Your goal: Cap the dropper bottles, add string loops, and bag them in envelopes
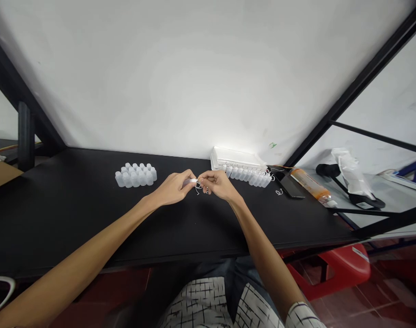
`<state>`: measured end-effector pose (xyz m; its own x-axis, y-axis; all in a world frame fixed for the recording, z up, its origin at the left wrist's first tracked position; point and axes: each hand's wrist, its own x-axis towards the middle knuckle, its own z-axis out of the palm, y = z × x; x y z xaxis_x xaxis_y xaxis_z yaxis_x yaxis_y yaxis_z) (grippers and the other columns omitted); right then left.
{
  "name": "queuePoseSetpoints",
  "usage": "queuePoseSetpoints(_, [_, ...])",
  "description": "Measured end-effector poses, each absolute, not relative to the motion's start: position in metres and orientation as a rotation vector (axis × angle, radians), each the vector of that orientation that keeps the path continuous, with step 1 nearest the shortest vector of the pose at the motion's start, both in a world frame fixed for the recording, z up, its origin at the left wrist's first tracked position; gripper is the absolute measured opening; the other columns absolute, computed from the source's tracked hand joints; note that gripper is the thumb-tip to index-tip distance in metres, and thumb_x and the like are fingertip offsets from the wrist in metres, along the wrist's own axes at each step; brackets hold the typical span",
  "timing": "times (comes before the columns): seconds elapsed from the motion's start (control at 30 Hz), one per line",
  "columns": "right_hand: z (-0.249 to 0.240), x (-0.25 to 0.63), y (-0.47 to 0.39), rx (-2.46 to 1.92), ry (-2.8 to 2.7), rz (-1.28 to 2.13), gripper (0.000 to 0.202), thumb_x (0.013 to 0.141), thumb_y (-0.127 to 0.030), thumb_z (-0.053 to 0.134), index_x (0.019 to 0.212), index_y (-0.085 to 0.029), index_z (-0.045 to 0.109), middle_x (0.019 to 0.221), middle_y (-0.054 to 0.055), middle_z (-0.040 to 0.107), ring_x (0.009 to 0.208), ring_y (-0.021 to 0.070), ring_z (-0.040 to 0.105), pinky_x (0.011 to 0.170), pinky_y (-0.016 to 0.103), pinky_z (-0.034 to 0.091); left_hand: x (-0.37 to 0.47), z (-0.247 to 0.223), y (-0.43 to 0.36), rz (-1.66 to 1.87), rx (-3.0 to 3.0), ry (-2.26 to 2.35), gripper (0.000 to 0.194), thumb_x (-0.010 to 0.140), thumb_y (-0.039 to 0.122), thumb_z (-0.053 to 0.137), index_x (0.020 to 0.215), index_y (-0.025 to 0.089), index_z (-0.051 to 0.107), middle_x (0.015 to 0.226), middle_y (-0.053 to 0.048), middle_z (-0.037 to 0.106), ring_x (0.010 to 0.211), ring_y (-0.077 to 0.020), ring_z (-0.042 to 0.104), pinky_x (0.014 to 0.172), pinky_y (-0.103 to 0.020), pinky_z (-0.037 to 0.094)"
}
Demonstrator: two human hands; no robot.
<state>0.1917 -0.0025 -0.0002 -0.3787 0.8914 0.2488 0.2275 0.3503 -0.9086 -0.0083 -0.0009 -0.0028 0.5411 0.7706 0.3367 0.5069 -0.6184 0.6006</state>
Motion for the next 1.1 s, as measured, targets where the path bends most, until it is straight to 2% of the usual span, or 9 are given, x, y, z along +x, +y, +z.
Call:
queuePoseSetpoints(0.4, [-0.002,0.185,0.000,-0.942,-1.662,1.058,0.032,0.077,-0.046,0.070,0.083,-0.014,0.070,0.065,0.001,0.062,0.056,0.0118,0.059,0.043,0.021,0.046,-0.013,0.004,0.005,0.893,2.309,1.019,0.023,0.093,0.038,0.049,0.096,0.018,0.060,0.064,0.003,0.056,0.052,-0.0105,0.042,0.054,-0.025,0.032])
queuePoseSetpoints(0.53, [0.000,0.181,0.001,-0.921,-1.544,1.046,0.029,0.074,-0.044,0.072,0.081,-0.015,0.070,0.062,0.001,0.062,0.056,0.0123,0.058,0.044,0.021,0.046,-0.013,0.004,0.004,0.891,2.300,1.022,0.032,0.094,0.043,0.048,0.109,0.019,0.061,0.066,0.002,0.059,0.051,-0.0107,0.045,0.053,-0.024,0.034])
queuePoseSetpoints(0.6, [0.003,0.187,0.002,-0.909,-1.487,1.003,0.027,0.074,-0.043,0.070,0.080,-0.016,0.068,0.066,0.002,0.063,0.060,0.0134,0.059,0.045,0.022,0.046,-0.013,0.004,0.004,0.894,2.304,1.031,0.038,0.094,0.047,0.049,0.118,0.019,0.061,0.074,0.000,0.064,0.052,-0.0109,0.048,0.054,-0.024,0.037])
queuePoseSetpoints(0.67, [0.008,0.201,0.003,-0.940,-1.459,0.888,0.026,0.076,-0.043,0.067,0.079,-0.017,0.066,0.068,0.002,0.063,0.062,0.0144,0.060,0.046,0.023,0.045,-0.014,0.005,0.004,0.938,2.316,1.041,0.042,0.093,0.049,0.049,0.122,0.020,0.061,0.087,-0.004,0.069,0.056,-0.0118,0.052,0.056,-0.025,0.041])
queuePoseSetpoints(0.77, [0.017,0.240,0.000,-1.131,-1.498,0.532,0.024,0.080,-0.042,0.060,0.082,-0.018,0.064,0.064,0.001,0.061,0.060,0.0150,0.058,0.050,0.025,0.043,-0.018,0.008,0.007,1.022,2.350,1.074,0.043,0.094,0.051,0.049,0.118,0.020,0.065,0.098,-0.006,0.070,0.063,-0.0138,0.057,0.062,-0.028,0.046])
queuePoseSetpoints(0.93, [0.034,0.306,-0.006,-1.653,-1.833,-0.170,0.020,0.083,-0.029,0.052,0.078,-0.018,0.067,0.081,0.006,0.069,0.075,0.0188,0.062,0.067,0.029,0.042,-0.026,0.013,0.012,1.115,2.482,1.092,0.037,0.096,0.046,0.047,0.098,0.018,0.071,0.098,-0.008,0.071,0.088,-0.0204,0.062,0.074,-0.033,0.048])
queuePoseSetpoints(1.1, [0.044,0.327,-0.004,-2.051,-1.984,-0.446,0.024,0.086,-0.023,0.048,0.084,-0.018,0.072,0.091,0.008,0.071,0.084,0.0207,0.063,0.062,0.028,0.035,-0.027,0.010,0.014,1.088,2.563,1.085,0.037,0.097,0.045,0.045,0.094,0.018,0.071,0.097,-0.008,0.070,0.095,-0.0224,0.061,0.086,-0.040,0.047])
